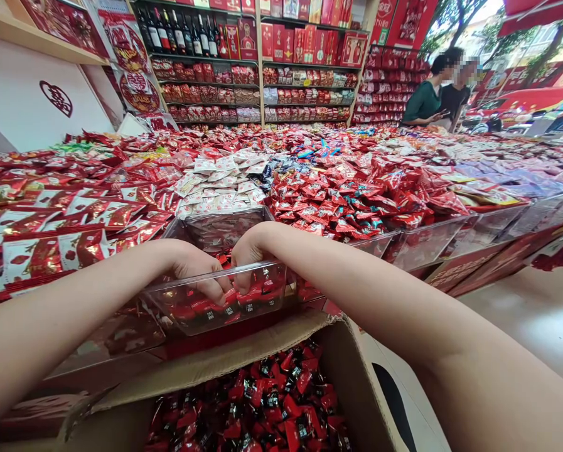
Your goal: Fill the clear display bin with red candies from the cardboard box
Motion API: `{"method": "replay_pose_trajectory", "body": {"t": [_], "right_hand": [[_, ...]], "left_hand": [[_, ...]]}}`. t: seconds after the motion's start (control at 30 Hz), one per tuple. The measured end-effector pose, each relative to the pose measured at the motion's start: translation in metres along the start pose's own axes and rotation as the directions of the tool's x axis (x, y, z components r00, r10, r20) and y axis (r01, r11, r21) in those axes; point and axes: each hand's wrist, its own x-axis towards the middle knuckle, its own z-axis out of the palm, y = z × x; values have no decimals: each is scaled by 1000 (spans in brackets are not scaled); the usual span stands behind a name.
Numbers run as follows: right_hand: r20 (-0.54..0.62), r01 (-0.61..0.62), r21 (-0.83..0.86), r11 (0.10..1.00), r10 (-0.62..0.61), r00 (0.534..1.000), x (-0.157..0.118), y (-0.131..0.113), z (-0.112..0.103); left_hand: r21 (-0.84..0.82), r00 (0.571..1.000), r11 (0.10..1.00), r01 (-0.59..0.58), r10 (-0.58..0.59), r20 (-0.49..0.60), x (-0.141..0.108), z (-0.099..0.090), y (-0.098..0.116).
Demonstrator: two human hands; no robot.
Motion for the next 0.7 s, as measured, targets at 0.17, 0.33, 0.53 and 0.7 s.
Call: {"method": "replay_pose_trajectory", "body": {"t": [0.17,0.33,0.53,0.7], "right_hand": [[-39,-38,-59,998,36,999,0,-2,0],[-83,-26,-135,991,15,996,-5,-7,1],[-30,2,-63,998,-4,1000,-3,-4,1],[-17,-33,77,997,34,999,-2,-3,2]], "left_hand": [[68,999,997,-39,38,16,2,-3,-3],[73,999,997,-38,39,-16,-4,-3,2],[6,997,997,-81,81,-8,-5,-2,6],[-93,998,995,24,-29,-51,-1,-1,5]]}}
